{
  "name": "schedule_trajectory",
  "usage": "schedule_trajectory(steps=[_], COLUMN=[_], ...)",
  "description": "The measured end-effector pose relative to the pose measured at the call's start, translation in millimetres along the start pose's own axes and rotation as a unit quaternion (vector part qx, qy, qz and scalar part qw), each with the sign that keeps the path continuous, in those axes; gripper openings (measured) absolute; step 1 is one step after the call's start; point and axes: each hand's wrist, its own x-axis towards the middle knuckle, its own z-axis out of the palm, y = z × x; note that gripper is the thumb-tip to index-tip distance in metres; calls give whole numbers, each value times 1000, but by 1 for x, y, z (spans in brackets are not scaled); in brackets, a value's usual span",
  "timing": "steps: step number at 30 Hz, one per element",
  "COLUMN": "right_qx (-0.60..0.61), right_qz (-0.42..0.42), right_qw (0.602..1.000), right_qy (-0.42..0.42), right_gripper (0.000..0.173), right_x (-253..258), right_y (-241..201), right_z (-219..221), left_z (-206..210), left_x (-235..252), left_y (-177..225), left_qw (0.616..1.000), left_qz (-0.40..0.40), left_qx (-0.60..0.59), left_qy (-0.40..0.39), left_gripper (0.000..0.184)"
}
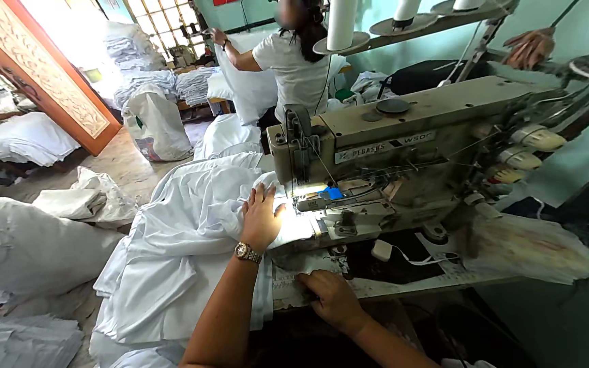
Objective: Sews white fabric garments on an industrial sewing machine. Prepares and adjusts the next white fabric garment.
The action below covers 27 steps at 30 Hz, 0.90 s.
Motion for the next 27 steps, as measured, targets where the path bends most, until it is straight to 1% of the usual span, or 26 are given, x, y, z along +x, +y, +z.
schedule_trajectory(steps=[9, 27], right_qx=[-1, -17], right_qz=[-1, -1], right_qw=[1000, 1000], right_qy=[-16, -19], right_gripper=[26, 26], right_x=[-1, 0], right_y=[-1, -2], right_z=[-2, -1], left_z=[1, 1], left_x=[0, 0], left_y=[-2, -2], left_qw=[1000, 1000], left_qz=[4, -1], left_qx=[-9, -11], left_qy=[8, 8], left_gripper=[55, 57])
